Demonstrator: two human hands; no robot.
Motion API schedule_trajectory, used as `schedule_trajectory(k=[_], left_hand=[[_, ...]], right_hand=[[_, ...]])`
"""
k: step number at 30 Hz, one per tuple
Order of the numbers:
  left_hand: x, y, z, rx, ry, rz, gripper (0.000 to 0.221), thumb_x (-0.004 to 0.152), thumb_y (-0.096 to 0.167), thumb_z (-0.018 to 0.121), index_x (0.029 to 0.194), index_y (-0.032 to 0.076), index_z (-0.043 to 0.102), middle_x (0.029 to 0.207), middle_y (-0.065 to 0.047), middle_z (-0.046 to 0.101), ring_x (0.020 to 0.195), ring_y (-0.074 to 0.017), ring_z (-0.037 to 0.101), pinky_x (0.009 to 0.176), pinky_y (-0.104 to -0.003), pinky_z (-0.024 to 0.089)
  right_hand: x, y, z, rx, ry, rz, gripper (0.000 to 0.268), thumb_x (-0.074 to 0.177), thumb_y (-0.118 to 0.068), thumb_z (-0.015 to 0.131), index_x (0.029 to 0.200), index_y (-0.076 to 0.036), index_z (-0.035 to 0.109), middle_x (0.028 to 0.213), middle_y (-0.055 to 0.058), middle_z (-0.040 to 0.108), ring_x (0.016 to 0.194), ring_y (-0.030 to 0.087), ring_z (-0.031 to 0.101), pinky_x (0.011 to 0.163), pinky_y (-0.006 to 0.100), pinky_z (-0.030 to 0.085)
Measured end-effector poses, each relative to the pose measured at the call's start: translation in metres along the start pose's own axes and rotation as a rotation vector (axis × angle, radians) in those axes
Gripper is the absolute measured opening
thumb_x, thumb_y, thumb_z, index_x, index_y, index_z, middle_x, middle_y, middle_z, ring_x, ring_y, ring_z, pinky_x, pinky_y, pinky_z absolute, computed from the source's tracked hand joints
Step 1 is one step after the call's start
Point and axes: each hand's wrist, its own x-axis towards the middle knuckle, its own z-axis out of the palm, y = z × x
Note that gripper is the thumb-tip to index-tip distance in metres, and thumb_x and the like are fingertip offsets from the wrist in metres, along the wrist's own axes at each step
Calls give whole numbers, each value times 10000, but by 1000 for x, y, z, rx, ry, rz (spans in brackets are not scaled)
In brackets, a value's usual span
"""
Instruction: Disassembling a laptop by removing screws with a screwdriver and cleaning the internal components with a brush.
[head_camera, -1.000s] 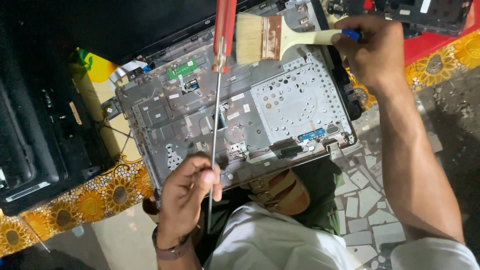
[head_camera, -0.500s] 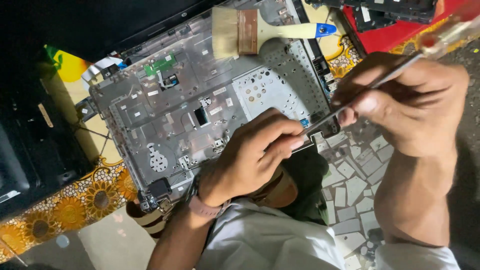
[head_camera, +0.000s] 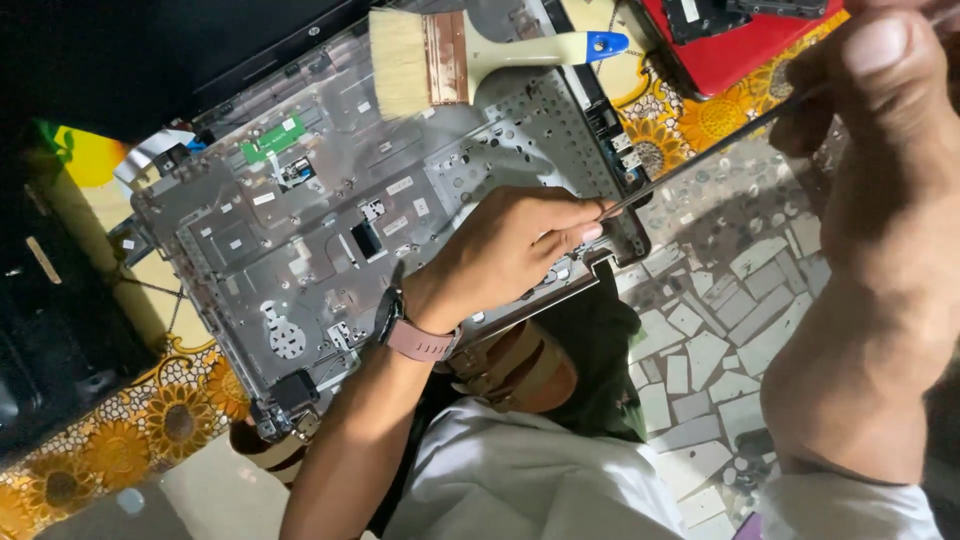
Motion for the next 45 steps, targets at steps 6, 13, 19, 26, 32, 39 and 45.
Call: schedule_trajectory(k=[6, 13, 19, 26, 32, 39, 45], left_hand=[[-1, -8, 5, -10, 23, 30, 319, 956, 37, 691, 1272, 26, 645, 1154, -149, 758, 949, -220, 800, 871, -318, 669], [-2, -12, 3, 59, 62, 104, 242, 916, 44, 748, 1153, 3, 716, 921, -127, 762, 817, -200, 668, 738, -299, 567], [-3, -13, 4, 31, 53, 104, 232, 933, 34, 723, 1158, -21, 712, 942, -144, 762, 844, -232, 673, 740, -317, 579], [-5, -13, 5, 18, 70, 90, 202, 936, 52, 718, 1130, 0, 724, 996, -148, 770, 899, -239, 707, 780, -324, 601], [-8, -21, 9, 99, 124, 150, 190, 915, 79, 765, 1099, 39, 742, 979, -132, 785, 862, -209, 715, 792, -317, 589], [-9, -27, 14, 216, 126, 173, 123, 924, 112, 748, 1042, 79, 752, 855, -53, 740, 770, -152, 650, 830, -321, 553], [-13, -19, 10, 224, 168, 159, 74, 903, 104, 778, 973, 127, 786, 937, -39, 788, 897, -188, 709, 911, -353, 547]], right_hand=[[-4, -10, 11, 77, -34, -69, 533, 1118, -620, 566, 1307, -122, 574, 1083, 6, 595, 870, 101, 584, 809, 195, 464], [-5, -3, 10, 35, -143, -185, 499, 1234, -498, 484, 1266, -5, 559, 1130, 107, 594, 892, 179, 595, 808, 252, 466], [0, 1, 8, -16, -231, -232, 515, 1246, -456, 426, 1271, 40, 562, 1159, 147, 587, 897, 224, 610, 807, 281, 500], [-12, -7, 10, -12, -202, -196, 439, 1245, -404, 443, 1301, 13, 565, 1183, 152, 634, 906, 213, 644, 821, 264, 555], [-16, -6, 10, 91, -279, -327, 410, 1226, -181, 477, 1513, 113, 476, 1251, 266, 552, 947, 297, 615, 806, 309, 585], [-31, -15, 28, 171, -118, -361, 196, 1208, -21, 651, 1248, 102, 505, 1090, 233, 603, 838, 294, 704, 679, 303, 573], [-49, -31, 37, -36, -37, -703, 133, 1107, 153, 684, 1014, 194, 599, 947, 298, 676, 811, 335, 639, 777, 413, 490]])
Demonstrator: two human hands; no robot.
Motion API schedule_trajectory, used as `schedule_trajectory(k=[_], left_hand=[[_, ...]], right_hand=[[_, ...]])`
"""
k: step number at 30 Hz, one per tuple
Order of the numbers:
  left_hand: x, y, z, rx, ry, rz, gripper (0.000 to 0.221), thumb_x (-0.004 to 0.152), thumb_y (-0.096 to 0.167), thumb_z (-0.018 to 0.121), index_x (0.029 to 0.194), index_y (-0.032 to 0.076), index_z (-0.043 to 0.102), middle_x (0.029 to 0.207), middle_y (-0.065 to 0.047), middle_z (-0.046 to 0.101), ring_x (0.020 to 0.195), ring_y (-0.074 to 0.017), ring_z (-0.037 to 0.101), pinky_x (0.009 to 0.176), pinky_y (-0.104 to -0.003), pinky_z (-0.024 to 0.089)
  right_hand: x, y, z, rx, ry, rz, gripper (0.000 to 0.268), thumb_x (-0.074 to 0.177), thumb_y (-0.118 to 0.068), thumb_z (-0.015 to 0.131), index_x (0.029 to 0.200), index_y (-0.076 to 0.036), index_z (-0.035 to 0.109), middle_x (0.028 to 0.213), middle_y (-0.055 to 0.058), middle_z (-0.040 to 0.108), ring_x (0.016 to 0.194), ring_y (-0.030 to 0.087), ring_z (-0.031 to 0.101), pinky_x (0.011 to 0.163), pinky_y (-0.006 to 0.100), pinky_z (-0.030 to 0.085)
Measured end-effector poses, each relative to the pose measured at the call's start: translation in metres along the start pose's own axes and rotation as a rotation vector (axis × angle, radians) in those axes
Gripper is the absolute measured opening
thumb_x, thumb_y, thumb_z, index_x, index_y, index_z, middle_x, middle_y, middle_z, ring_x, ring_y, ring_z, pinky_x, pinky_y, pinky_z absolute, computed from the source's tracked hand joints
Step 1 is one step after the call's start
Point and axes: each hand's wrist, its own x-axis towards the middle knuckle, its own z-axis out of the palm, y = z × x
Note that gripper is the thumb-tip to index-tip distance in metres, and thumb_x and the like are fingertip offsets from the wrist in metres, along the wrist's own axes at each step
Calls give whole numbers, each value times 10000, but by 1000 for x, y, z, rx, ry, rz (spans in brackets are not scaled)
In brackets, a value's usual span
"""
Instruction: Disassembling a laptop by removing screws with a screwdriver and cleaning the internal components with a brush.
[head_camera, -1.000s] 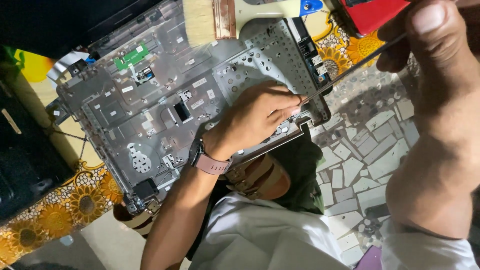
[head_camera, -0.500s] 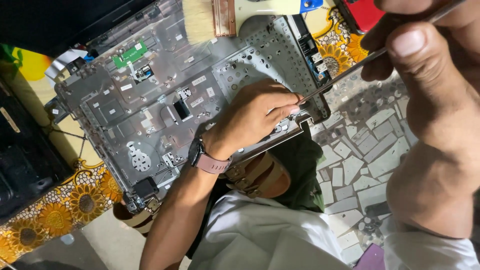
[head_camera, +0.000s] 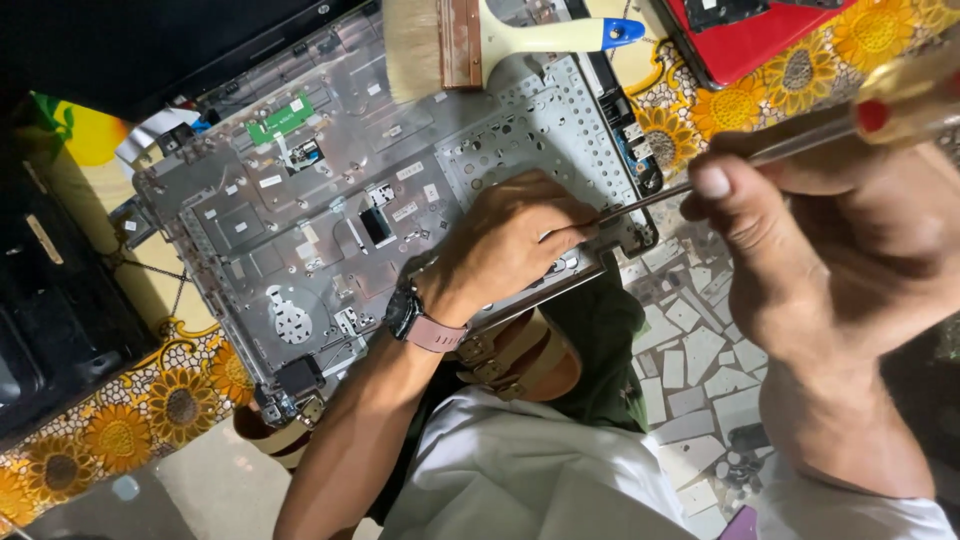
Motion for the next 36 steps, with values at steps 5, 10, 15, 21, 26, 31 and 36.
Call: schedule_trajectory(k=[5, 10, 15, 21, 26, 31, 36], left_hand=[[-1, 17, -11, -211, -58, -57, 253, 960, 66, 700, 1205, 5, 700, 1211, -171, 732, 1138, -297, 705, 1039, -391, 569], [-24, -17, 44, -388, -77, -243, 160, 1018, 116, 585, 928, 12, 666, 862, -103, 671, 756, -176, 611, 643, -317, 499], [-20, -16, 41, -357, -14, -153, 151, 985, 58, 618, 1053, -15, 732, 1013, -187, 763, 898, -258, 753, 798, -327, 641], [-2, 19, 0, -63, 259, 138, 169, 973, 178, 710, 877, 51, 769, 731, -62, 734, 588, -166, 658, 540, -305, 535], [3, 28, -3, -40, 312, 87, 115, 973, 146, 698, 933, 61, 764, 871, -71, 761, 720, -234, 698, 669, -353, 526], [-4, 17, 20, -203, 216, -64, 170, 980, 197, 683, 896, 49, 692, 812, -44, 671, 705, -173, 583, 650, -333, 468], [-11, 17, 21, -410, 20, -71, 290, 1043, 30, 591, 1332, 9, 592, 1276, -179, 708, 1134, -259, 732, 1041, -363, 618]], right_hand=[[6, -17, -1, -95, -38, -20, 150, 1078, 117, 715, 980, 222, 672, 888, 268, 696, 765, 305, 644, 738, 406, 466], [5, -16, -2, -68, -65, -43, 109, 1071, 157, 708, 1018, 246, 678, 899, 289, 700, 756, 303, 676, 689, 364, 504], [4, -19, -5, -39, -65, 5, 93, 1081, 215, 682, 1024, 283, 655, 944, 332, 682, 813, 345, 665, 746, 384, 535], [7, -11, -18, -117, -232, -49, 82, 975, 115, 805, 961, 176, 752, 757, 193, 694, 484, 149, 482, 474, 286, 353], [6, -7, -11, -176, -130, -169, 311, 973, -24, 866, 1019, 256, 739, 1002, 338, 748, 846, 360, 733, 770, 427, 543], [3, 1, -11, -83, -108, -92, 154, 1054, 116, 794, 1010, 231, 701, 947, 296, 708, 788, 320, 620, 786, 411, 451], [25, -4, -29, -68, -342, -7, 149, 1078, 55, 672, 1149, 168, 736, 1072, 244, 738, 888, 276, 683, 842, 358, 533]])
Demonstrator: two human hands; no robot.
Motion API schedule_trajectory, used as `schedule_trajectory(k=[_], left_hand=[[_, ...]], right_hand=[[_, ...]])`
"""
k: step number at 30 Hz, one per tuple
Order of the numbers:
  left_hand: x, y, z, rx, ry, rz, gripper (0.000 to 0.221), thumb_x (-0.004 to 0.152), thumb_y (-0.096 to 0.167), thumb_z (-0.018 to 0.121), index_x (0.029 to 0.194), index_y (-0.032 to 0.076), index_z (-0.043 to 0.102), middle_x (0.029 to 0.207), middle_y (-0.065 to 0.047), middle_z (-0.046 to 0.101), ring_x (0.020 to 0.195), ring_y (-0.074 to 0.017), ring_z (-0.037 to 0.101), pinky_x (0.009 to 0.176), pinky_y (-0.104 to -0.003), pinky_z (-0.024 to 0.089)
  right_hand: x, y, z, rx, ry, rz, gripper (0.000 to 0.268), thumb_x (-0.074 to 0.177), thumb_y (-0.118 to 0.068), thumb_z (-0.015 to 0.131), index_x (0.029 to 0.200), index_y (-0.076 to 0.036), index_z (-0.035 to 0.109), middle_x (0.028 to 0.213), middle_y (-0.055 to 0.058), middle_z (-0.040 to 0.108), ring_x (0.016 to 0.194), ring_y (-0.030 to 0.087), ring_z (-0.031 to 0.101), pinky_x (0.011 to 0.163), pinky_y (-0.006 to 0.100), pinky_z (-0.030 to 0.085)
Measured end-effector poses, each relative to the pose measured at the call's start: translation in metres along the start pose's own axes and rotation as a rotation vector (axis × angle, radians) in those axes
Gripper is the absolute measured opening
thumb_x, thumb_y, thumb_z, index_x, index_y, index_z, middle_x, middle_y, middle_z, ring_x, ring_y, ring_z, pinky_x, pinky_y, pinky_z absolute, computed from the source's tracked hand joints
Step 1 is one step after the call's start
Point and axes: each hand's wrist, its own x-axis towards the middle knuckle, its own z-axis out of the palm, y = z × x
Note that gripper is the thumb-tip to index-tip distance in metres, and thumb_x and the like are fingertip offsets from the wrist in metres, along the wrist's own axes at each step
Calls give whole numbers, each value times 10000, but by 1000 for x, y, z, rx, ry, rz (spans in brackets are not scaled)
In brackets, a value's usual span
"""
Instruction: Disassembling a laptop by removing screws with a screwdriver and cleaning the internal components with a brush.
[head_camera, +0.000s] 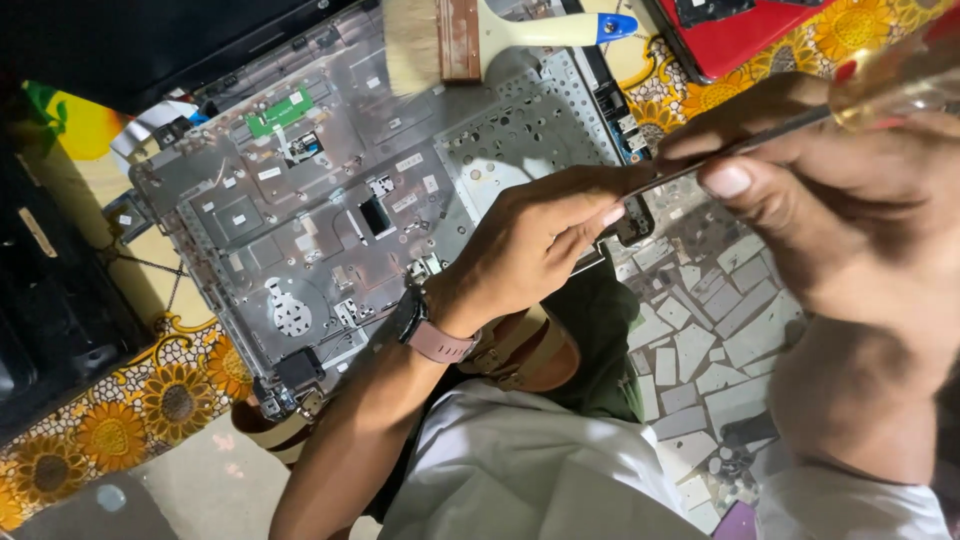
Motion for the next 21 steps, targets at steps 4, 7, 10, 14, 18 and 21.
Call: schedule_trajectory(k=[4, 7, 10, 14, 18, 21], left_hand=[[4, -11, 10, -87, 106, 35, 262, 1055, 86, 590, 1309, 22, 589, 1215, -159, 708, 1035, -230, 740, 938, -291, 666], [9, -8, 12, -94, 169, 82, 199, 1031, 97, 650, 1221, 39, 648, 1117, -101, 741, 965, -169, 735, 892, -253, 659], [4, -11, 17, 15, 238, 44, 228, 971, 128, 724, 1184, 56, 684, 1093, -102, 757, 948, -171, 749, 924, -268, 655], [8, 18, -6, 39, 100, 36, 247, 1068, 133, 572, 1272, 6, 631, 1225, -168, 729, 1090, -267, 762, 998, -352, 639], [7, 12, 0, 134, 178, 96, 181, 1047, 109, 639, 1215, 55, 679, 1170, -99, 760, 1038, -211, 769, 939, -316, 639], [12, 17, 4, 10, 252, -69, 251, 969, 15, 722, 1209, 81, 691, 1162, -51, 762, 1051, -155, 736, 982, -279, 606]], right_hand=[[-1, 8, -1, 95, -55, 50, 236, 1042, 49, 672, 1227, 197, 669, 1222, 296, 696, 1104, 350, 675, 1009, 402, 534], [-6, 19, 14, 109, 91, -16, 241, 1022, 79, 791, 1177, 220, 672, 1191, 324, 693, 1111, 392, 673, 1035, 450, 540], [-6, 11, 20, 162, 147, 23, 201, 1065, 126, 762, 1189, 237, 650, 1180, 339, 685, 1074, 388, 690, 996, 428, 568], [4, 1, 11, 153, 18, 12, 264, 1108, 154, 622, 1350, 255, 587, 1234, 365, 697, 1092, 423, 768, 1059, 448, 617], [5, -4, 19, 277, 11, 60, 325, 1078, 153, 535, 1374, 274, 481, 1197, 400, 656, 1098, 452, 744, 1008, 495, 705], [-1, 6, 27, 120, 154, -76, 301, 955, 36, 851, 1116, 223, 679, 1133, 335, 708, 1061, 408, 691, 1021, 484, 556]])
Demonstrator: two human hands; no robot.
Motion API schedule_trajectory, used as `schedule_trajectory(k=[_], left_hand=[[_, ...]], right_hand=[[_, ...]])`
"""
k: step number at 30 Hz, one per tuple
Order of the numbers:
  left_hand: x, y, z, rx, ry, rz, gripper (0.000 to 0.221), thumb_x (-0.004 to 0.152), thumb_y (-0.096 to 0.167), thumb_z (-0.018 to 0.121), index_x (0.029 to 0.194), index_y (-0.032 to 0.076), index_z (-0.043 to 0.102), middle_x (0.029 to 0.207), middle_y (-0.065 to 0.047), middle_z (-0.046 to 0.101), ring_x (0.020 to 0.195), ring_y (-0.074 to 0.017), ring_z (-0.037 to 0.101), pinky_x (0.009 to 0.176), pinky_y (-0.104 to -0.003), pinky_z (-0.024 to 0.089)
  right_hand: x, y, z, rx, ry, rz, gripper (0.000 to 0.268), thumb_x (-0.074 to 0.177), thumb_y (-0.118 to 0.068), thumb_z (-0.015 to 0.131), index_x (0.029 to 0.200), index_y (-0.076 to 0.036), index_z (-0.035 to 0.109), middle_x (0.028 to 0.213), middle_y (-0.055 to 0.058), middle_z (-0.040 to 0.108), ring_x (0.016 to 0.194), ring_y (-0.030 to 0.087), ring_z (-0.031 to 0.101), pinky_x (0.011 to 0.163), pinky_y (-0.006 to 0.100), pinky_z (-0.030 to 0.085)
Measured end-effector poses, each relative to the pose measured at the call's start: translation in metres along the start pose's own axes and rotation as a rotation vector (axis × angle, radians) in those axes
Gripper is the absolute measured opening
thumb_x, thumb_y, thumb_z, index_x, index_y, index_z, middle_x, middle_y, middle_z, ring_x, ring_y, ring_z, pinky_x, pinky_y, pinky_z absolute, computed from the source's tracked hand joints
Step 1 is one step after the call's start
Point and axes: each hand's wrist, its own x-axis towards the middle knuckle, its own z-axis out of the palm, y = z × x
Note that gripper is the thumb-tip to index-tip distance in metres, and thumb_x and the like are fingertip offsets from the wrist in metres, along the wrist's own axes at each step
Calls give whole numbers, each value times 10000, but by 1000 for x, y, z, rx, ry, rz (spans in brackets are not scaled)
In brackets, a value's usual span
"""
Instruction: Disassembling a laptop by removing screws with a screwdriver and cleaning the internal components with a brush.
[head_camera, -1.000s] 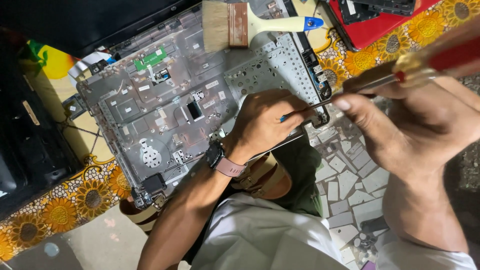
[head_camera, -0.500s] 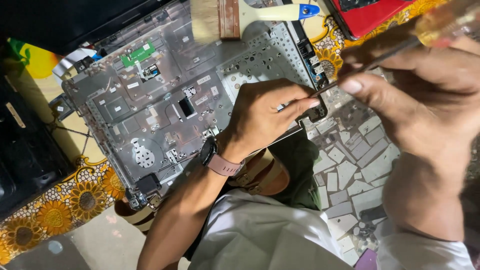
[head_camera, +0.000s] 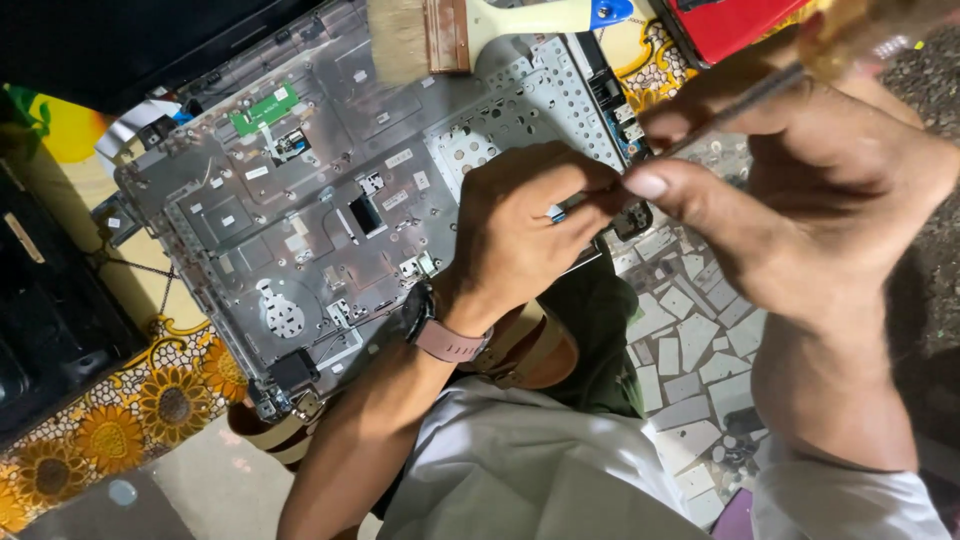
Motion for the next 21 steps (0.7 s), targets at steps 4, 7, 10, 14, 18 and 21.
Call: schedule_trajectory(k=[4, 7, 10, 14, 18, 21], left_hand=[[10, 25, -13, 107, -17, 187, 189, 1010, 106, 694, 1184, 33, 678, 1159, -115, 732, 1090, -240, 709, 1014, -343, 587], [4, 14, -14, 196, -87, 209, 182, 1038, 91, 645, 1212, 39, 660, 1131, -135, 731, 980, -216, 701, 895, -328, 614], [-4, 2, -6, 171, -37, 152, 193, 1001, 8, 669, 1193, 26, 663, 1072, -120, 750, 912, -188, 725, 876, -304, 624], [-13, -15, 4, -28, 16, 30, 245, 967, -57, 683, 1193, 34, 649, 1083, -90, 740, 933, -161, 739, 873, -258, 661], [-6, 5, -6, -9, 130, 119, 267, 989, 91, 733, 1232, 18, 651, 1195, -128, 741, 1049, -217, 785, 837, -246, 715], [1, 27, -18, 79, 134, 118, 173, 994, 163, 693, 1114, 40, 675, 979, -44, 734, 840, -116, 709, 761, -237, 688]], right_hand=[[9, -11, -4, 49, -37, 114, 186, 1016, 210, 771, 1140, 278, 649, 1059, 341, 697, 878, 333, 659, 828, 380, 557], [11, -12, -11, 40, -140, 91, 313, 1016, 171, 685, 1272, 308, 571, 1234, 394, 617, 1040, 400, 645, 930, 418, 571], [11, -11, -8, -29, -160, 53, 340, 1033, 101, 688, 1281, 308, 584, 1294, 413, 612, 1165, 468, 676, 1018, 475, 580], [3, 2, -6, 70, -141, 26, 414, 970, 64, 703, 1266, 295, 528, 1230, 401, 618, 1091, 423, 673, 1033, 470, 619], [-21, 24, 3, -176, -253, 68, 281, 1046, -41, 684, 1190, 197, 649, 1107, 313, 712, 1001, 399, 740, 875, 461, 636], [-43, 43, 33, -9, -341, 331, 292, 885, 22, 785, 1145, 110, 686, 1027, 198, 682, 841, 271, 682, 765, 350, 639]])
